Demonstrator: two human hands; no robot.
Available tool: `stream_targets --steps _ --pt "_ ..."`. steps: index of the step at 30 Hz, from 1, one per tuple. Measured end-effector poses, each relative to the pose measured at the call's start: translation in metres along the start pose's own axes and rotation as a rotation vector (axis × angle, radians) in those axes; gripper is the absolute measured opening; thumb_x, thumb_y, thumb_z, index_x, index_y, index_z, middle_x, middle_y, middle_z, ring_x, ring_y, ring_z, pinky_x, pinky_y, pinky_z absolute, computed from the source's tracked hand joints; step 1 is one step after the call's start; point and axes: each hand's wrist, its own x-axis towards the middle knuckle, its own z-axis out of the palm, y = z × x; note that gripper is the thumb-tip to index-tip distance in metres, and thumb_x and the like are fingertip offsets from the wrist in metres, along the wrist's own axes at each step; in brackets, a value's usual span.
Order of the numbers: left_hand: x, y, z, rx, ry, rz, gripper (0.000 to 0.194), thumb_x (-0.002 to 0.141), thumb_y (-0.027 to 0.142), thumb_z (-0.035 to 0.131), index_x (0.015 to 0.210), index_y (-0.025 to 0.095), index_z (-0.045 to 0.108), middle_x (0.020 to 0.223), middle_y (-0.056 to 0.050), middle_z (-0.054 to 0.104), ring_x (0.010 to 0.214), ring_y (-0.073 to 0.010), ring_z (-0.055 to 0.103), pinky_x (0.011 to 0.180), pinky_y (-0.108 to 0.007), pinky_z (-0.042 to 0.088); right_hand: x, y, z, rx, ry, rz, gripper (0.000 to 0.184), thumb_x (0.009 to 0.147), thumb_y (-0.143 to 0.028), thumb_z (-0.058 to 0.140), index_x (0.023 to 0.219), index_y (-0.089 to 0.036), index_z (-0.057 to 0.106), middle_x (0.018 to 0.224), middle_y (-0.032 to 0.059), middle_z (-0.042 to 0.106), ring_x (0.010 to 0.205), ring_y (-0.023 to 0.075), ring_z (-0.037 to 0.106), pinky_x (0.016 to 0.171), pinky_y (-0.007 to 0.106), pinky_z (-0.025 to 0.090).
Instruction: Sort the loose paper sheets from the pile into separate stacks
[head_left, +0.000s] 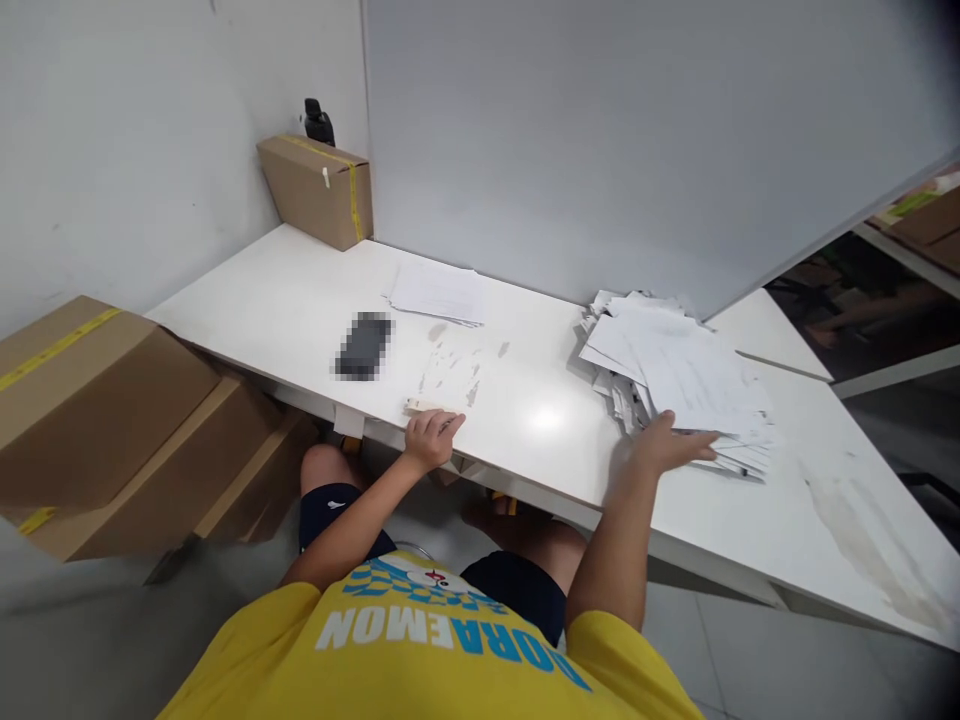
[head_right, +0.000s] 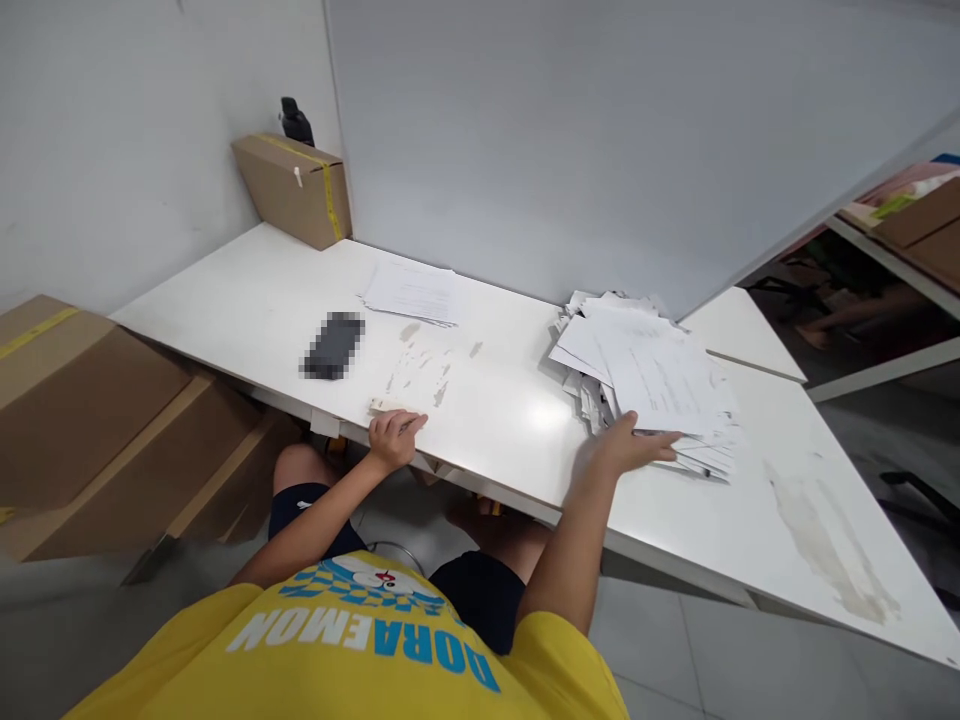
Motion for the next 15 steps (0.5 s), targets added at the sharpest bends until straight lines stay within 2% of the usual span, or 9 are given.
stream_targets --steps 2,3,5,7,11,13,15 --pt "0.0 0.0 0.0 0.005 0.014 0.013 0.033 0.092 0.023 0.049 0.111 0.033 0.075 0.094 -0.007 0.076 0.095 -0.0219 0.068 0.083 -0.036 0.044 -0.005 -0.012 -0.004 -0.039 0.274 0.077 0.067 0.092 -0.052 0.039 0.147 -0.018 0.021 0.136 0.0251 0.02 0.128 0.0426 0.044 0.095 0.061 0.048" --pt "-0.001 0.0 0.0 -0.004 0.026 0.023 0.033 0.092 0.022 0.05 0.111 0.033 0.075 0.094 -0.007 0.076 0.095 -0.0218 0.068 0.083 -0.036 0.045 -0.009 -0.021 -0.004 -0.038 0.355 0.056 0.064 0.092 -0.049 0.04 0.146 -0.017 0.025 0.136 0.0253 0.021 0.128 0.0416 0.044 0.095 0.059 0.049" --pt "-0.002 -0.001 0.001 -0.022 0.036 0.035 0.033 0.092 0.022 0.051 0.112 0.034 0.074 0.095 -0.006 0.076 0.095 -0.0215 0.068 0.083 -0.036 0.044 -0.018 -0.04 0.0 -0.023 0.337 -0.095 0.056 0.093 -0.042 0.038 0.141 -0.014 0.034 0.135 0.0264 0.025 0.126 0.0394 0.045 0.092 0.056 0.051" --pt "-0.003 -0.001 0.001 -0.013 0.022 0.03 0.033 0.092 0.023 0.052 0.113 0.034 0.074 0.095 -0.006 0.075 0.095 -0.0215 0.068 0.083 -0.036 0.044 -0.03 -0.06 0.011 -0.014 0.139 -0.277 0.049 0.093 -0.038 0.038 0.136 -0.013 0.043 0.133 0.026 0.031 0.121 0.0367 0.049 0.09 0.054 0.052" --pt "-0.004 -0.002 0.001 0.022 0.033 0.041 0.033 0.09 0.023 0.052 0.113 0.034 0.074 0.094 -0.006 0.075 0.094 -0.0216 0.067 0.083 -0.036 0.044 -0.052 -0.097 0.043 -0.032 -0.486 -0.664 0.041 0.092 -0.034 0.044 0.13 -0.021 0.053 0.135 0.0196 0.046 0.116 0.0308 0.056 0.095 0.05 0.051" --pt "-0.004 -0.001 0.001 0.012 0.07 0.069 0.034 0.089 0.022 0.053 0.114 0.034 0.073 0.095 -0.005 0.075 0.095 -0.0214 0.067 0.084 -0.036 0.044 -0.056 -0.115 0.067 -0.027 -0.657 -0.764 0.041 0.092 -0.032 0.044 0.131 -0.022 0.053 0.136 0.0172 0.05 0.119 0.0296 0.055 0.099 0.048 0.049" --pt "-0.005 -0.002 0.001 0.0 0.113 0.103 0.036 0.088 0.021 0.053 0.117 0.033 0.072 0.096 -0.005 0.076 0.096 -0.0215 0.068 0.084 -0.036 0.044 -0.056 -0.134 0.098 -0.008 -0.731 -0.766 0.044 0.091 -0.029 0.043 0.133 -0.019 0.052 0.137 0.017 0.051 0.125 0.0283 0.052 0.103 0.045 0.047"
